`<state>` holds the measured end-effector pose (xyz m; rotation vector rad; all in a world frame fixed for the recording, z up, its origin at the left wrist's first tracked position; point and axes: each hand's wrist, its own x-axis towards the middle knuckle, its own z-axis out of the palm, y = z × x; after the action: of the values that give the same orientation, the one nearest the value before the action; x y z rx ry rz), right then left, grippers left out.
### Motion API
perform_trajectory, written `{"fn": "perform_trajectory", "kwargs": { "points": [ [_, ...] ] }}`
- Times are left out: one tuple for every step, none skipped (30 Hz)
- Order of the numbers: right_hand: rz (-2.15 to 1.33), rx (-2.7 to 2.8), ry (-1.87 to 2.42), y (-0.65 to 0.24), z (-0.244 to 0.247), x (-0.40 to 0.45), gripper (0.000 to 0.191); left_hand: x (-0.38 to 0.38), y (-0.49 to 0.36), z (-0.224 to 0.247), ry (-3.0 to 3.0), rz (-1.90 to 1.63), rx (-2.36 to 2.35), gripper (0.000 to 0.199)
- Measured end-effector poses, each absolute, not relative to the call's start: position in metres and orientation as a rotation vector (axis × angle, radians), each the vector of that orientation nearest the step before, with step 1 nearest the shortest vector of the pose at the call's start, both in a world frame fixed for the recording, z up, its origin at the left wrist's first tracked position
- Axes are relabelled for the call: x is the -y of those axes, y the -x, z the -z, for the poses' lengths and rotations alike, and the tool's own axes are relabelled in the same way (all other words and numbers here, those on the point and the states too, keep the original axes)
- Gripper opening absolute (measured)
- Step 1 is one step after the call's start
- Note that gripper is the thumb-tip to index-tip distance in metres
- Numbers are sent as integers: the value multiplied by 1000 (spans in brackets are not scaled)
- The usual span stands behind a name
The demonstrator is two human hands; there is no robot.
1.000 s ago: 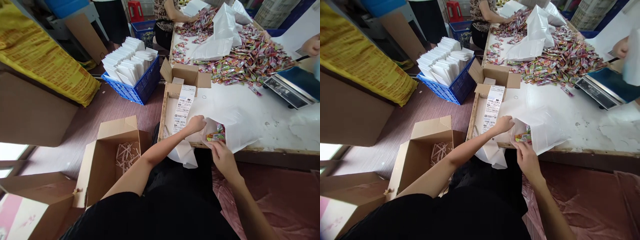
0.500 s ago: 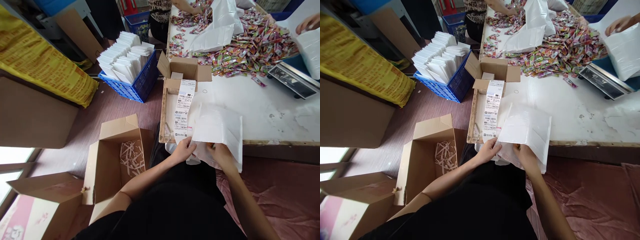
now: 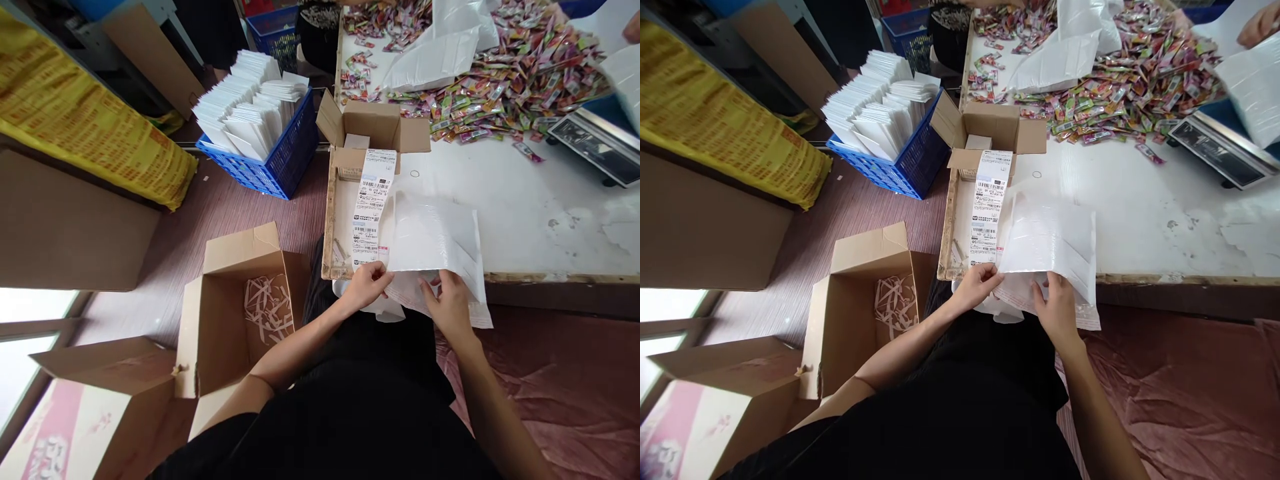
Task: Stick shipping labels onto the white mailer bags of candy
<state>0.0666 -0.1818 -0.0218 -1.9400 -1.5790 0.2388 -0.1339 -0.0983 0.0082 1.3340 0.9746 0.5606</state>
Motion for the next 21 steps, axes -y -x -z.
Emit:
{"fn": "perform_trajectory", "kwargs": {
  "points": [
    [-234, 1559, 1917, -67, 22, 184, 36, 97, 133, -7, -1319, -556, -944, 33],
    [-237, 1534, 1893, -67, 23, 185, 35, 97, 132, -6, -1295, -551, -917, 33],
    [-240, 1497, 1877, -67, 23, 183, 35, 96, 131, -4, -1264, -545, -896, 33],
    [-244, 1457, 1868, -66, 22, 181, 36, 95, 130, -3, -1232, -539, -879, 33],
    [-247, 1419, 1862, -65, 20, 178, 36, 95, 129, -1, -1203, -531, -869, 33],
    [-267, 1398, 1850, -62, 17, 175, 35, 94, 128, 0, -1179, -526, -866, 33],
    [-320, 1399, 1821, -58, 12, 173, 34, 94, 128, 2, -1161, -524, -870, 34],
    [-409, 1419, 1774, -52, 7, 171, 31, 94, 128, 3, -1146, -525, -875, 34],
    [-527, 1451, 1712, -45, 2, 170, 28, 95, 127, 4, -1131, -530, -877, 34],
    [-662, 1482, 1645, -38, -4, 169, 25, 95, 127, 5, -1111, -538, -874, 33],
    [-793, 1499, 1585, -30, -8, 169, 22, 96, 127, 6, -1088, -548, -871, 33],
    [-899, 1501, 1544, -23, -11, 168, 20, 97, 126, 7, -1066, -559, -867, 33],
    [-971, 1493, 1524, -18, -13, 168, 19, 97, 126, 8, -1049, -569, -866, 32],
    [-1017, 1486, 1518, -14, -13, 167, 18, 98, 126, 9, -1039, -577, -868, 32],
    [-1042, 1488, 1518, -11, -13, 167, 17, 99, 126, 9, -1035, -583, -875, 32],
    [-1048, 1502, 1524, -11, -11, 167, 17, 99, 127, 9, -1038, -588, -883, 32],
    [-1038, 1531, 1529, -11, -10, 168, 17, 99, 127, 9, -1043, -589, -890, 32],
    [-1013, 1569, 1533, -13, -8, 170, 17, 99, 128, 9, -1049, -589, -895, 32],
    [-968, 1606, 1534, -15, -7, 171, 17, 98, 128, 8, -1056, -586, -897, 32],
    [-909, 1631, 1533, -17, -5, 173, 17, 98, 129, 7, -1063, -583, -894, 32],
    [-846, 1639, 1531, -19, -4, 175, 17, 98, 129, 6, -1069, -579, -886, 32]
  ]
}}
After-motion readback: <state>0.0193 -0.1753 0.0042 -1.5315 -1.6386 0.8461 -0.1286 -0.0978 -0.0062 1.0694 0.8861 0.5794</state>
